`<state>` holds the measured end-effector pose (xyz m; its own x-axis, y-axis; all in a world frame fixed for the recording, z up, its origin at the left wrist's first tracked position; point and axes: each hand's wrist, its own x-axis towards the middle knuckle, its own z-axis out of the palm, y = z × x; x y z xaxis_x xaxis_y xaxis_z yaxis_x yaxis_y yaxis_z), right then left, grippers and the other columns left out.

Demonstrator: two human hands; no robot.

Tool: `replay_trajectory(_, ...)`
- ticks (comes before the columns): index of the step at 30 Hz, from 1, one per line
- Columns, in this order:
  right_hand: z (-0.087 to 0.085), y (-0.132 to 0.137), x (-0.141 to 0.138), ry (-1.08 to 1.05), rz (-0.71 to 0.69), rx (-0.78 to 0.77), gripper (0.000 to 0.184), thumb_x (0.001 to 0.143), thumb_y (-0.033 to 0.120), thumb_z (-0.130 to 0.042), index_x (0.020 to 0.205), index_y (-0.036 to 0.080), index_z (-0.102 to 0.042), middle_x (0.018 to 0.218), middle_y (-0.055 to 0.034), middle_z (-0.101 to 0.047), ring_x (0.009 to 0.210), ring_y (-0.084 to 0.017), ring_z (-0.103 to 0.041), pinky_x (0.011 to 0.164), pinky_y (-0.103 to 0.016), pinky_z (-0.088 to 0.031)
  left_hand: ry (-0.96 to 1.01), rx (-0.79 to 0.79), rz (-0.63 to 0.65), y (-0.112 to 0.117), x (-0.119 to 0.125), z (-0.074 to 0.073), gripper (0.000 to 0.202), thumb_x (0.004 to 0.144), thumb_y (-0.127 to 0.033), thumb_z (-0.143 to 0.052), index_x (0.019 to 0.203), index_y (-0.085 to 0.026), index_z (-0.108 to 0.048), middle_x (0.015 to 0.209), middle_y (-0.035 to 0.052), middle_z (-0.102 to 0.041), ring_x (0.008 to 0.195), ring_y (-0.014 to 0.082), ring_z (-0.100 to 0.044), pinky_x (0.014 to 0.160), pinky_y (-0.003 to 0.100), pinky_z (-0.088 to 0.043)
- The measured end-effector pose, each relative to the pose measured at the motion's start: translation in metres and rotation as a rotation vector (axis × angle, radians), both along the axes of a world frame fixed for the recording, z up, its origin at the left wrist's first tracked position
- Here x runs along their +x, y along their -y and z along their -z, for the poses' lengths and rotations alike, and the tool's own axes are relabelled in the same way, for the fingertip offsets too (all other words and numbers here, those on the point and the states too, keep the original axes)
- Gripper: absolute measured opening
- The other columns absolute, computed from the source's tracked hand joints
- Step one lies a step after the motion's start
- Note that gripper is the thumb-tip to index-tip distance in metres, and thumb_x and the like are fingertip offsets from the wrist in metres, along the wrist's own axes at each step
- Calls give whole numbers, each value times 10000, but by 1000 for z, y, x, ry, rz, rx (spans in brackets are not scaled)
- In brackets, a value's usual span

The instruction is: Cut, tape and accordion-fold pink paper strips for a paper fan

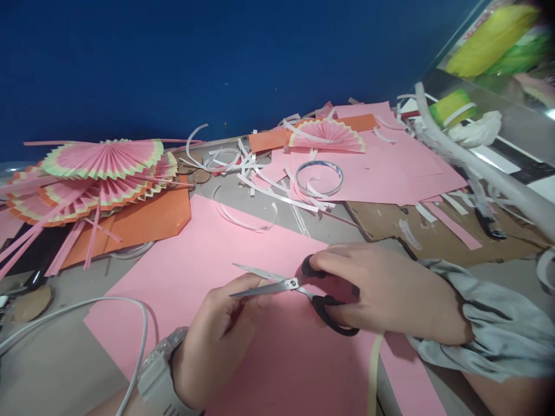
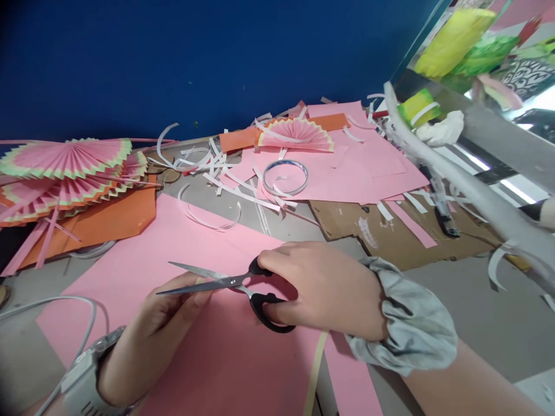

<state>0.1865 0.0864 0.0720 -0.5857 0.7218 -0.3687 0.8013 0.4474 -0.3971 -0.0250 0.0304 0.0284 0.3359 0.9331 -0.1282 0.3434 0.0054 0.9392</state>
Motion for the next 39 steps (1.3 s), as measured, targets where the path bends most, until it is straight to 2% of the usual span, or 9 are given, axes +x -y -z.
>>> replay_trajectory(3, 0, 0, -1, 3, -5, -2, 132, 682, 326, -604, 757, 221, -575, 707, 2, -599, 647, -165, -536, 511, -242, -281, 0, -5, -1, 0, 0, -1, 291, 912, -198, -417, 1122, -266, -606, 1098, -3, -641, 987, 151, -560, 839, 225, -427)
replay_trajectory(12, 0, 1, 1, -10, -29, -1, 125, 714, 319, -574, 684, 214, -514, 639, 21, -554, 612, -148, -491, 502, -238, -243, -19, 14, -8, -1, 1, 1, 286, 917, -227, -412, 1116, -277, -611, 1048, -13, -648, 835, 128, -573, 786, 219, -430)
replay_trajectory(18, -2, 0, -1, 25, -5, -50, 96, 706, 298, -571, 699, 216, -522, 667, 12, -570, 641, -160, -508, 514, -238, -255, -22, 10, -4, 0, 1, 1, 286, 924, -236, -398, 1061, -269, -647, 998, -15, -656, 914, 130, -559, 785, 187, -422)
replay_trajectory(24, 1, -1, 0, 5, -30, -33, 63, 722, 275, -545, 736, 213, -545, 689, 1, -588, 660, -166, -531, 530, -245, -295, -39, 19, -36, 0, 2, 1, 279, 915, -256, -409, 1047, -217, -652, 961, 9, -672, 897, 162, -563, 806, 233, -427)
replay_trajectory(28, 3, -1, 1, 2, -42, -17, 91, 731, 275, -538, 790, 213, -571, 707, -7, -613, 686, -181, -557, 551, -256, -324, -74, 26, -47, 0, 1, 2, 266, 915, -262, -409, 989, -213, -660, 927, -1, -671, 837, 143, -553, 808, 226, -416)
replay_trajectory(33, 4, 0, 1, 22, -40, -26, 111, 741, 282, -542, 824, 215, -574, 748, -17, -630, 723, -199, -571, 579, -265, -343, -88, 40, -71, 1, 0, 3, 217, 902, -256, -433, 944, -200, -638, 801, -12, -646, 761, 136, -536, 726, 209, -423)
replay_trajectory(39, 6, 0, 3, -18, -79, -11, 105, 782, 300, -516, 804, 206, -556, 723, -14, -620, 702, -195, -568, 581, -264, -344, -81, 25, -133, 1, 2, 1, 252, 877, -290, -460, 733, -176, -632, 684, -3, -604, 681, 155, -532, 623, 225, -418)
